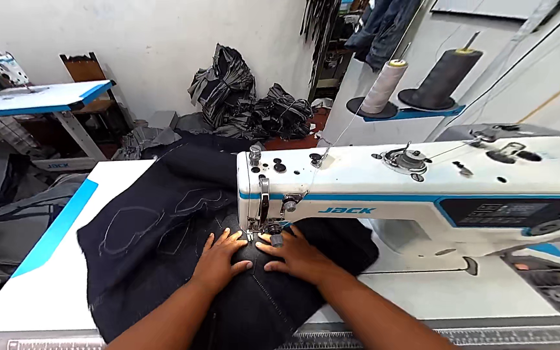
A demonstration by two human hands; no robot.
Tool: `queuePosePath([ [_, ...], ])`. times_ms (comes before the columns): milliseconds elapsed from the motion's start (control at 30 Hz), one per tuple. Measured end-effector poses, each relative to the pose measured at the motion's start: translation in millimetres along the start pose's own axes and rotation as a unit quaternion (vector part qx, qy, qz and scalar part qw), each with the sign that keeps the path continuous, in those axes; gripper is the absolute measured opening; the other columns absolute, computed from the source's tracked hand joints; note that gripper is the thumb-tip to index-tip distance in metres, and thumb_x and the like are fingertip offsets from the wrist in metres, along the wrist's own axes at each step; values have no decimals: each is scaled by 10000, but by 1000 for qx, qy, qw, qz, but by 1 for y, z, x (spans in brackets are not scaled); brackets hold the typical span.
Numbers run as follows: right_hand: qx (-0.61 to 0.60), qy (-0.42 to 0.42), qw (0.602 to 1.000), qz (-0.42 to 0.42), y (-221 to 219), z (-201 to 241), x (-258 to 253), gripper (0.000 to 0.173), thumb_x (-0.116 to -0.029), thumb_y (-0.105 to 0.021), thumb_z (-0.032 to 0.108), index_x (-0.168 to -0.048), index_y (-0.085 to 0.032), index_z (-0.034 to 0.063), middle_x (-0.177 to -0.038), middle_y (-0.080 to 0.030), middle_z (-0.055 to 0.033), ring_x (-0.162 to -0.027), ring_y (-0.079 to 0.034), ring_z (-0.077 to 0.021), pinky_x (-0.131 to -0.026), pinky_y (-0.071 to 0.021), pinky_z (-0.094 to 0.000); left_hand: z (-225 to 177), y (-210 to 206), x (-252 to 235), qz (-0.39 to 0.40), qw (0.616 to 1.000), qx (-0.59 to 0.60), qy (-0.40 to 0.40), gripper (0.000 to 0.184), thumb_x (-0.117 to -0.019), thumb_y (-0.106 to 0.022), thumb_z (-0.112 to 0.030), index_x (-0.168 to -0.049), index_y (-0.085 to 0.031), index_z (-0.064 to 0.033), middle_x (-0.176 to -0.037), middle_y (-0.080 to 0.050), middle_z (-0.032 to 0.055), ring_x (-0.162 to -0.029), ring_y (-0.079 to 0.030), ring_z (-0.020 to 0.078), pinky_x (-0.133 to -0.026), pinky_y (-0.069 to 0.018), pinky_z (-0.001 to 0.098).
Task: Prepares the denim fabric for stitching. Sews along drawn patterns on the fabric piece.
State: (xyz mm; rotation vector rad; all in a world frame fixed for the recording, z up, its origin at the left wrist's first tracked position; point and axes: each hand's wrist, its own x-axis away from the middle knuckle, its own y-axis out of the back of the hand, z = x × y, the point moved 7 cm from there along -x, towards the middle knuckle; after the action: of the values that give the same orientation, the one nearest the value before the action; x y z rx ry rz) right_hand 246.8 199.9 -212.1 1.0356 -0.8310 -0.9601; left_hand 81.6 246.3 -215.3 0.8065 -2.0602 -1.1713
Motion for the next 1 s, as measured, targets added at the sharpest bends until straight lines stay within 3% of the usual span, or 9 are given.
queuePosePath([
  [67, 32, -34, 999, 28, 8, -1, -10, 484, -1080, -443, 457, -1469, -582, 205, -1517, -541, -101, -1485, -394, -319, -1226, -137, -660, -1, 2, -5, -8, 998, -3, 59, 624, -1023, -492, -581, -1521, -501, -206, -1665, -343, -26, -1593, -129, 182, -1276, -8, 545],
  [133, -1, -75, 997, 1, 6, 16, -4, 429, -1100, -427, 321, -1475, -571, 168, -1522, -532, -118, -1490, -383, -347, -1220, -135, -687, -2, 4, -6, -12, 996, -4, 87, 624, -1033, -467, -578, -1534, -483, -206, -1671, -330, -18, -1594, -129, 200, -1274, -3, 553],
  [200, -59, -68, 995, -38, -7, 32, 10, 467, -1101, -393, 354, -1514, -524, 181, -1596, -467, -39, -1544, -293, -340, -1195, -64, -743, -4, 4, -6, -8, 996, 2, 84, 612, -1047, -459, -547, -1552, -458, -200, -1675, -322, 6, -1595, -129, 228, -1275, -4, 553],
  [267, -69, -58, 994, -60, -16, 34, 21, 493, -1083, -415, 418, -1508, -536, 199, -1600, -463, 18, -1550, -282, -330, -1178, -53, -757, -9, 4, -5, 9, 998, -1, 64, 605, -1063, -453, -504, -1578, -414, -188, -1686, -293, 30, -1598, -112, 259, -1276, -15, 546],
  [400, -75, -63, 995, -27, -15, 32, 24, 495, -1086, -417, 426, -1518, -521, 208, -1620, -432, 28, -1562, -252, -317, -1185, -26, -743, -9, 5, 0, 53, 996, -70, 27, 605, -1081, -365, -524, -1617, -328, -248, -1707, -235, 14, -1600, -89, 254, -1273, -49, 534],
  [600, -60, -87, 994, -4, -16, 38, 26, 483, -1098, -405, 389, -1537, -494, 209, -1635, -406, 29, -1565, -238, -333, -1176, -37, -755, -6, 4, 0, 70, 993, -89, 32, 606, -1082, -310, -550, -1632, -279, -297, -1719, -191, -18, -1605, -23, 247, -1245, 39, 609],
  [800, -57, -129, 990, 7, -19, 51, 31, 461, -1116, -358, 272, -1558, -460, 190, -1649, -381, 31, -1567, -231, -333, -1171, -55, -758, -5, 5, -5, 77, 992, -94, 34, 620, -1075, -296, -576, -1627, -294, -293, -1716, -206, 0, -1605, -21, 248, -1245, 56, 605],
  [933, -53, -97, 991, -70, -16, 37, 22, 431, -1109, -377, 294, -1486, -562, 194, -1563, -511, 4, -1517, -355, -331, -1165, -116, -770, 1, 8, -17, 54, 993, -101, 42, 618, -1077, -308, -573, -1592, -388, -242, -1710, -227, 13, -1603, -59, 261, -1241, 23, 637],
  [1000, -47, -77, 990, -112, -18, 28, 16, 385, -1088, -459, 274, -1427, -628, 200, -1510, -570, -12, -1493, -402, -318, -1164, -142, -767, 2, 10, -21, 20, 994, -99, 34, 580, -1083, -359, -532, -1545, -469, -200, -1692, -279, 32, -1593, -123, 296, -1233, -23, 658],
])
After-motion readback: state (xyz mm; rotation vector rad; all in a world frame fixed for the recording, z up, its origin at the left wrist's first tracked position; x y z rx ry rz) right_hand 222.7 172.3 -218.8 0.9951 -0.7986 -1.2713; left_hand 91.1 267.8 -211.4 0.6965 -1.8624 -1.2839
